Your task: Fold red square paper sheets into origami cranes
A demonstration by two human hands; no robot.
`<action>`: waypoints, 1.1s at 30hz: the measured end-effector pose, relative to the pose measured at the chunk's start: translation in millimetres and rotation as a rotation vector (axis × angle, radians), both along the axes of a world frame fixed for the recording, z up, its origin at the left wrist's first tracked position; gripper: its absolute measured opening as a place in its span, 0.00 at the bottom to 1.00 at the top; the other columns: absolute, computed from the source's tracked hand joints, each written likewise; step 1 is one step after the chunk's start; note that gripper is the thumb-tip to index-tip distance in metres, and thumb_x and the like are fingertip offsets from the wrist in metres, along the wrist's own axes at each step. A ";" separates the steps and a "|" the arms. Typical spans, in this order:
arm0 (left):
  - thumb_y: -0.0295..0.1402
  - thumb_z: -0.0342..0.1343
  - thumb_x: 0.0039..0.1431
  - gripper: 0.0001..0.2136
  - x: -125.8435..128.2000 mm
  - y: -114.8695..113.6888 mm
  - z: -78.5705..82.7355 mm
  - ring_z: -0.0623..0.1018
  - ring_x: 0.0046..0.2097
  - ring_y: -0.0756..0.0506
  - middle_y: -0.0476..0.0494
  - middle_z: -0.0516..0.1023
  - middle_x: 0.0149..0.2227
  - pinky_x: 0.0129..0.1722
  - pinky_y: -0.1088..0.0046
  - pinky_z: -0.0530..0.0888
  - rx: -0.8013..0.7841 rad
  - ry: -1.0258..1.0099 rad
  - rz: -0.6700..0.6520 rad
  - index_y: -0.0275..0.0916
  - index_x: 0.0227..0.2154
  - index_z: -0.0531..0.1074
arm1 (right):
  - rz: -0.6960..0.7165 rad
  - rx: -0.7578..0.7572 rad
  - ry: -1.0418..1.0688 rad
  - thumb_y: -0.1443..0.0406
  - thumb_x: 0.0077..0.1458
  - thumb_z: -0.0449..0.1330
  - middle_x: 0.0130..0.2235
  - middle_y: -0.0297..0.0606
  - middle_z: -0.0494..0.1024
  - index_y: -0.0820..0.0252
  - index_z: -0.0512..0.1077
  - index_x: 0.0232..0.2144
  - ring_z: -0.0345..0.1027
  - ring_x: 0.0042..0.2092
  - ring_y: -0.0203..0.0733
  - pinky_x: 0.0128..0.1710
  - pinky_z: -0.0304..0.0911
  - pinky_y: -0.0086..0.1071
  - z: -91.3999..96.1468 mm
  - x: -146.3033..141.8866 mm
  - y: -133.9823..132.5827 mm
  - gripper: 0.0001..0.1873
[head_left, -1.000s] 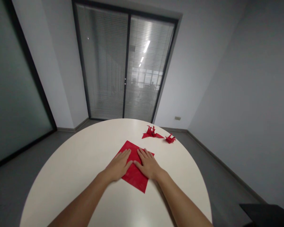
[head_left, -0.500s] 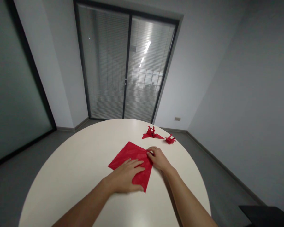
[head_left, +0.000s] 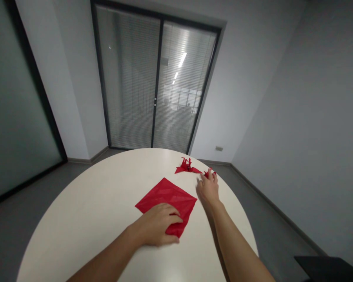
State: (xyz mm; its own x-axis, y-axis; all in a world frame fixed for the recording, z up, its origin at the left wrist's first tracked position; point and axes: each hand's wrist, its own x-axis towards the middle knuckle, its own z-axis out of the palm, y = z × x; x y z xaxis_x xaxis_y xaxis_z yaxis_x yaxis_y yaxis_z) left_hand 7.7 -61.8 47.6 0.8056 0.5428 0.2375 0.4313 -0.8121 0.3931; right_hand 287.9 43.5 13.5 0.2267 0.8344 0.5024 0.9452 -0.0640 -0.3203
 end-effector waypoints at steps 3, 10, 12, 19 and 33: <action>0.36 0.58 0.62 0.13 2.1 1.3 0.5 0.78 0.49 0.40 0.42 0.80 0.48 0.50 0.65 0.71 0.046 0.032 -0.006 0.44 0.49 0.76 | 0.033 -0.012 0.006 0.70 0.55 0.55 0.65 0.50 0.64 0.64 0.74 0.53 0.46 0.68 0.62 0.64 0.49 0.51 -9.0 7.1 3.6 0.24; 0.20 0.47 0.62 0.22 -12.5 16.1 -4.2 0.78 0.52 0.41 0.45 0.79 0.51 0.51 0.64 0.72 0.050 -0.146 0.081 0.47 0.54 0.73 | 0.190 0.294 0.386 0.63 0.58 0.53 0.53 0.50 0.75 0.64 0.71 0.52 0.69 0.53 0.50 0.55 0.64 0.47 6.9 8.8 8.7 0.21; 0.21 0.50 0.61 0.22 -17.4 22.8 -3.6 0.77 0.53 0.42 0.45 0.79 0.53 0.55 0.63 0.71 0.001 -0.355 0.166 0.47 0.55 0.73 | 0.281 0.418 0.632 0.58 0.57 0.58 0.55 0.50 0.73 0.63 0.71 0.53 0.70 0.52 0.49 0.52 0.66 0.46 17.8 4.3 5.6 0.23; 0.28 0.65 0.50 0.27 -28.5 48.0 7.5 0.79 0.48 0.42 0.40 0.77 0.49 0.50 0.65 0.76 -0.373 -1.360 0.641 0.41 0.55 0.68 | 0.361 0.493 1.062 0.51 0.51 0.66 0.49 0.51 0.78 0.66 0.68 0.57 0.74 0.45 0.48 0.47 0.68 0.41 51.0 -24.1 -20.2 0.37; 0.19 0.62 0.47 0.29 -52.2 69.8 -28.7 0.75 0.57 0.35 0.29 0.72 0.57 0.59 0.53 0.69 -0.419 -0.882 1.059 0.33 0.55 0.67 | 0.741 0.400 1.265 0.61 0.41 0.74 0.55 0.46 0.74 0.51 0.55 0.64 0.71 0.54 0.49 0.55 0.66 0.46 69.6 -72.0 -49.0 0.51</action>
